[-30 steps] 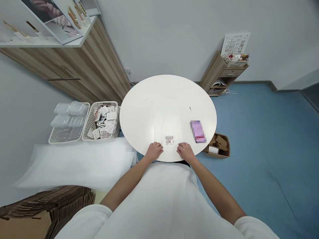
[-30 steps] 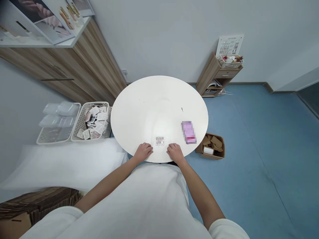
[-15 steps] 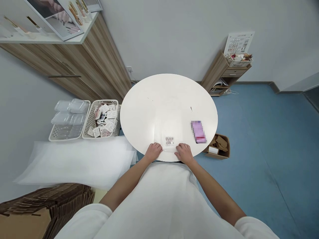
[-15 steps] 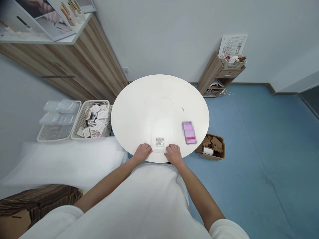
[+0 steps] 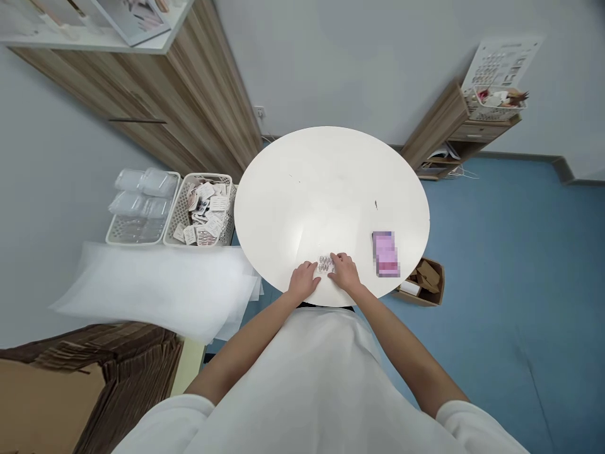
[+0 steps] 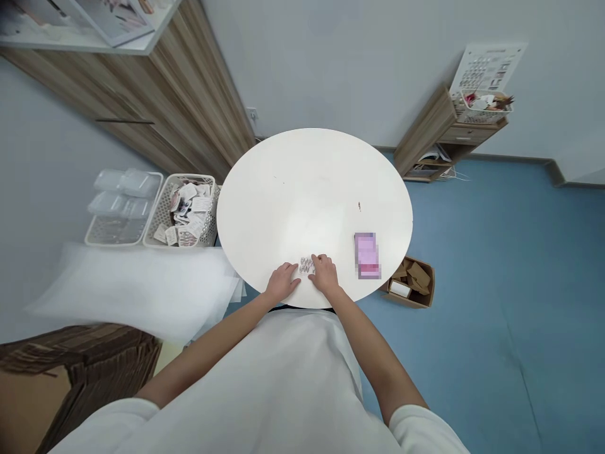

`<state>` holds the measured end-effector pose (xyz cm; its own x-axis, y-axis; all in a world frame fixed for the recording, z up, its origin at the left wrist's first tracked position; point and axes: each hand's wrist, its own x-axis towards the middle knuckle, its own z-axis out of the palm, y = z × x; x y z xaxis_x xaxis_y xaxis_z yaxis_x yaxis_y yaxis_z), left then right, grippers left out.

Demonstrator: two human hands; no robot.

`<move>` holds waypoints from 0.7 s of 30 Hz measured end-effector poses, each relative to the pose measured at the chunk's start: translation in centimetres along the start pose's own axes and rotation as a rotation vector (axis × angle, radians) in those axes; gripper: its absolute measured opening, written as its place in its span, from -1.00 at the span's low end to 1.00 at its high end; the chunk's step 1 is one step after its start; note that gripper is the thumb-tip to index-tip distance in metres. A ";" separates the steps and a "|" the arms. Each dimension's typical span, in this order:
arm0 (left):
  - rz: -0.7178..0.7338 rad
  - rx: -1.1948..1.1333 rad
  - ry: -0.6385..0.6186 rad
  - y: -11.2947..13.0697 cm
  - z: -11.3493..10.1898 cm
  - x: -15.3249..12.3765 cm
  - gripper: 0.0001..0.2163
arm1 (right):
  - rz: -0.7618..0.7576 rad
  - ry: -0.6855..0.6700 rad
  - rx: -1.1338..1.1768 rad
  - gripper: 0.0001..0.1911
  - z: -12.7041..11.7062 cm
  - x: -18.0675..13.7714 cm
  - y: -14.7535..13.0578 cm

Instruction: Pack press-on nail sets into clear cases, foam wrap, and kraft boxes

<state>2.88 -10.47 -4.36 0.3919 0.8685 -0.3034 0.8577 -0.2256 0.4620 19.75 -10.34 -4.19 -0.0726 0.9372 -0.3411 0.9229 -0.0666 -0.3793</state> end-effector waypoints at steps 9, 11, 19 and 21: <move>-0.192 0.023 0.115 0.8 0.9 -0.2 -0.53 | -0.025 -0.036 0.077 -0.45 -0.1 1.8 1.0; -0.323 0.016 0.209 0.6 0.8 -0.1 -0.47 | -0.015 -0.023 0.079 -0.45 0.1 1.8 1.1; -0.545 -0.230 0.272 0.4 -0.2 1.1 -0.44 | -0.102 -0.003 0.163 -0.54 0.8 0.9 1.6; -0.607 -0.346 0.250 0.5 -0.3 1.6 -0.46 | -0.114 -0.008 0.188 -0.55 0.9 0.8 1.8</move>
<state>3.85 -9.07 -4.39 -0.2412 0.8801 -0.4089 0.7293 0.4424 0.5220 20.98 -10.00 -5.93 -0.1762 0.9397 -0.2930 0.8219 -0.0233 -0.5691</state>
